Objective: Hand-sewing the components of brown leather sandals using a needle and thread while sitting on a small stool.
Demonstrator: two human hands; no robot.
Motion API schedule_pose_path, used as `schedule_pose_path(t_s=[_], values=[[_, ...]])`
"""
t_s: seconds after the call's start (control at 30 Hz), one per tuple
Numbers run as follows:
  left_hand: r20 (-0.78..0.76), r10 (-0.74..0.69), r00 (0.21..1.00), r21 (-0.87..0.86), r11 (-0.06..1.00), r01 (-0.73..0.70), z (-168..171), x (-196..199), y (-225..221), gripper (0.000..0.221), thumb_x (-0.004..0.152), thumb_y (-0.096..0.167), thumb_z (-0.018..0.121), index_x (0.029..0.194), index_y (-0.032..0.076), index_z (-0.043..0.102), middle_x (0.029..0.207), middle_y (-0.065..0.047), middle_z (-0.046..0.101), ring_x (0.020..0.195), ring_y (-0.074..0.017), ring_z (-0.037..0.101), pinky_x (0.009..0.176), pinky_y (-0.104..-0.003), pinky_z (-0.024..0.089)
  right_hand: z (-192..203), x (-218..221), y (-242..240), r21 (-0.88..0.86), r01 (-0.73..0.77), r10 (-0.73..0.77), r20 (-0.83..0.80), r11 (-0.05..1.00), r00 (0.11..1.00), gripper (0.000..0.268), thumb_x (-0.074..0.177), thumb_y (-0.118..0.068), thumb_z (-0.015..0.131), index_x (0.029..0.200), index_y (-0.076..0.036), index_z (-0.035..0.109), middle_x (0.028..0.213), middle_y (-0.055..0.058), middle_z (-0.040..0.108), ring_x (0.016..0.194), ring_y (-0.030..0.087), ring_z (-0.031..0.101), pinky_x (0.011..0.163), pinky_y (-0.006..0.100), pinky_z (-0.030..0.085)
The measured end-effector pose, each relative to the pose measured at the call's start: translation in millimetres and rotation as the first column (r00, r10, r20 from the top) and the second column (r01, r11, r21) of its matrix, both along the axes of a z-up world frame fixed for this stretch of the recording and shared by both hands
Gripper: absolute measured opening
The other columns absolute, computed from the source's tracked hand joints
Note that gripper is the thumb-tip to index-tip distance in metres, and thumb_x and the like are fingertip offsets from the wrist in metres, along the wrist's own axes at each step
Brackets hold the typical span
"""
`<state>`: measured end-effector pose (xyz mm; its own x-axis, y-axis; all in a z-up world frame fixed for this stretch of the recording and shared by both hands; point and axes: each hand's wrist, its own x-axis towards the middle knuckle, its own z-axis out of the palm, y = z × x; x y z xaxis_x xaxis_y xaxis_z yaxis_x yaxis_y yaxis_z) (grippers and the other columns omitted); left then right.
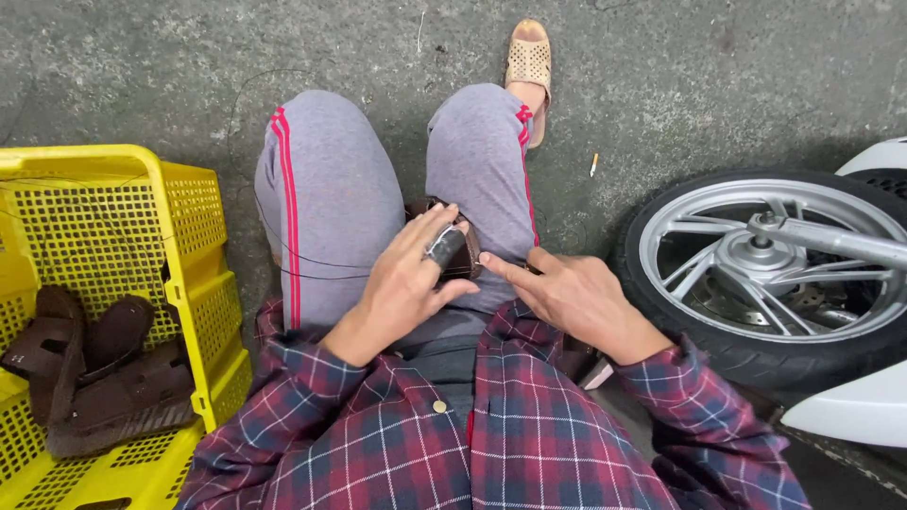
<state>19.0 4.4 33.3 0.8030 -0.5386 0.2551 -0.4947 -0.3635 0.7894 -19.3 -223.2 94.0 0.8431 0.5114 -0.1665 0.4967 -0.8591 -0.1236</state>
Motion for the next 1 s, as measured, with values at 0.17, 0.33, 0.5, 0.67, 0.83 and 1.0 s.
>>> schedule_pose_path(t_s=[0.17,0.33,0.5,0.67,0.83,1.0], values=[[0.003,0.008,1.0,0.006,1.0,-0.008,-13,-5,-10,0.057,0.076,0.023,0.078,0.123,-0.003,0.059,0.129,-0.025,0.055,0.123,-0.0408,0.051,0.106,-0.048,0.039,10,6,2,-0.163,-0.12,0.127,0.035,0.979,0.991,0.045,0.089,-0.026,0.047,0.131,-0.038,0.053,0.07,-0.002,0.053,0.047,0.014,0.06,0.042,0.027,0.049],[0.063,0.021,0.998,0.019,1.0,-0.023,-31,-9,-14,0.053,0.077,0.027,0.079,0.118,-0.002,0.063,0.13,-0.021,0.056,0.123,-0.0377,0.052,0.108,-0.045,0.039,10,5,7,-0.376,-0.255,0.291,0.043,0.891,0.956,0.067,0.072,-0.011,0.05,0.137,-0.028,0.049,0.073,0.005,0.053,0.047,0.018,0.058,0.039,0.03,0.046],[0.052,0.025,0.998,-0.003,1.0,-0.025,-38,-6,-16,0.053,0.073,0.027,0.081,0.114,-0.003,0.065,0.127,-0.021,0.058,0.121,-0.0384,0.054,0.107,-0.046,0.04,-5,17,-9,-0.189,-0.315,0.31,-0.055,0.93,0.949,0.059,0.076,-0.016,0.051,0.135,-0.025,0.052,0.084,0.004,0.056,0.054,0.02,0.061,0.047,0.031,0.052],[0.052,0.024,0.998,-0.039,0.999,-0.022,-42,-5,-16,0.047,0.071,0.025,0.082,0.104,-0.006,0.069,0.125,-0.022,0.059,0.119,-0.0391,0.055,0.106,-0.046,0.041,-25,17,-10,-0.069,-0.327,0.33,0.025,0.942,0.944,0.053,0.08,-0.014,0.048,0.132,-0.021,0.055,0.082,0.006,0.055,0.053,0.021,0.058,0.049,0.031,0.051],[0.105,0.064,0.992,-0.023,0.998,-0.062,-28,-7,-12,0.054,0.074,0.028,0.079,0.115,-0.004,0.064,0.126,-0.022,0.058,0.118,-0.0392,0.055,0.103,-0.049,0.042,-34,12,-7,0.006,-0.326,0.322,0.129,0.945,0.938,0.049,0.081,-0.015,0.048,0.129,-0.017,0.057,0.087,0.006,0.056,0.059,0.021,0.059,0.052,0.031,0.051],[0.254,0.03,0.967,-0.005,1.0,-0.029,-38,-37,11,0.024,0.092,0.024,0.058,0.085,0.001,0.062,0.094,-0.012,0.059,0.083,-0.0298,0.059,0.075,-0.043,0.044,-26,-10,-3,0.119,-0.221,0.202,0.151,0.968,0.968,0.039,0.09,-0.017,0.044,0.125,-0.016,0.06,0.086,0.006,0.056,0.055,0.021,0.058,0.05,0.03,0.051]])
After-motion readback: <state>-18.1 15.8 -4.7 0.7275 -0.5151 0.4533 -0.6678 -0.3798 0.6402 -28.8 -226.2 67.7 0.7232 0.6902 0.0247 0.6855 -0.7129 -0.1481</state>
